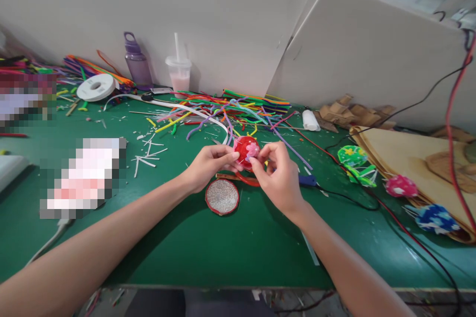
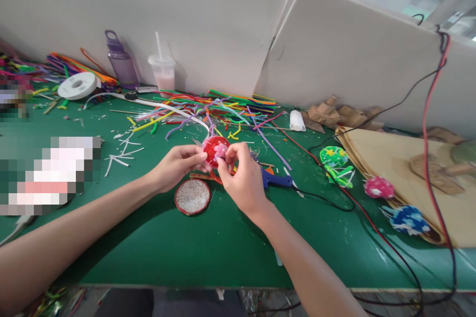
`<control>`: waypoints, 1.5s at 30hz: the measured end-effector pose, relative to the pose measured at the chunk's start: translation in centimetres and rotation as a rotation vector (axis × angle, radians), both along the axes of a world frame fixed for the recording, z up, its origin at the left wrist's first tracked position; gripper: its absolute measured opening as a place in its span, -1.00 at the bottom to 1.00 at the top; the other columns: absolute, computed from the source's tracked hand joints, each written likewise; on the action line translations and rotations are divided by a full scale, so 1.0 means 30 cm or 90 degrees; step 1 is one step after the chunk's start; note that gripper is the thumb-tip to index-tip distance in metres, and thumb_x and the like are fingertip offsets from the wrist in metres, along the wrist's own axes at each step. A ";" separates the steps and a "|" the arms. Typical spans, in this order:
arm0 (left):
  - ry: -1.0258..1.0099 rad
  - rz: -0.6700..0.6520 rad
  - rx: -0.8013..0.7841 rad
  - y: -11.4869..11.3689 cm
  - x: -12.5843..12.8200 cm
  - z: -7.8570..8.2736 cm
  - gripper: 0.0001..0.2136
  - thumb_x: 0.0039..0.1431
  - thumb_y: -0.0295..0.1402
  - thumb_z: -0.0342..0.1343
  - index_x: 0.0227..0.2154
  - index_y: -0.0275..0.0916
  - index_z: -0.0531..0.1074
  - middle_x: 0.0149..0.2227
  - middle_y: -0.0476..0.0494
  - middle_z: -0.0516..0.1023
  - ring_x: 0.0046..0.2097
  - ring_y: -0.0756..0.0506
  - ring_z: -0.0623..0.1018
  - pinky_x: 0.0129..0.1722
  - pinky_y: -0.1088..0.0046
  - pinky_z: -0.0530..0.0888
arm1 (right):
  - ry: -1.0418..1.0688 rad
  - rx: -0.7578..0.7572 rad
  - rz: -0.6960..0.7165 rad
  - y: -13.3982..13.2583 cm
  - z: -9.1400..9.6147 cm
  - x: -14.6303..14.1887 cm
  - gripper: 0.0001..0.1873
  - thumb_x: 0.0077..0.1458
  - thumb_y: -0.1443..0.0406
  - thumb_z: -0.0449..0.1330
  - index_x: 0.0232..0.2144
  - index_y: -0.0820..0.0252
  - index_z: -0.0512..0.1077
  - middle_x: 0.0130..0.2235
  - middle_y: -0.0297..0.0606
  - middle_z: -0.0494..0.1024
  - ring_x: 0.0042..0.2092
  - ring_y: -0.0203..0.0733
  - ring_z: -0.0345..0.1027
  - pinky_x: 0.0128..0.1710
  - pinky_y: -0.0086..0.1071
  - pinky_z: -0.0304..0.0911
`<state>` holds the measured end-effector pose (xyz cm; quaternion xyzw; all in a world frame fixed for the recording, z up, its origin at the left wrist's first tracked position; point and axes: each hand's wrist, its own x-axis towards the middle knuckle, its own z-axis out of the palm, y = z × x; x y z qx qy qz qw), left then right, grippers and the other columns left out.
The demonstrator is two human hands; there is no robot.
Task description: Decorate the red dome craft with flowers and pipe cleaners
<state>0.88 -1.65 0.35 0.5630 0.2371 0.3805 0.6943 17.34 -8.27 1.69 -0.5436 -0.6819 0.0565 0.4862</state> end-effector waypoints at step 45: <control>-0.115 0.043 -0.214 0.035 -0.017 0.013 -0.89 0.18 -0.48 0.08 -0.44 -0.35 0.46 -0.50 -0.11 0.57 -0.43 0.07 0.57 -0.36 0.65 0.49 | 0.313 -0.267 0.237 0.007 0.050 0.030 -0.74 0.14 0.14 0.13 -0.43 0.23 0.28 -0.46 -0.31 0.47 -0.51 -0.34 0.42 -0.70 -0.55 -0.01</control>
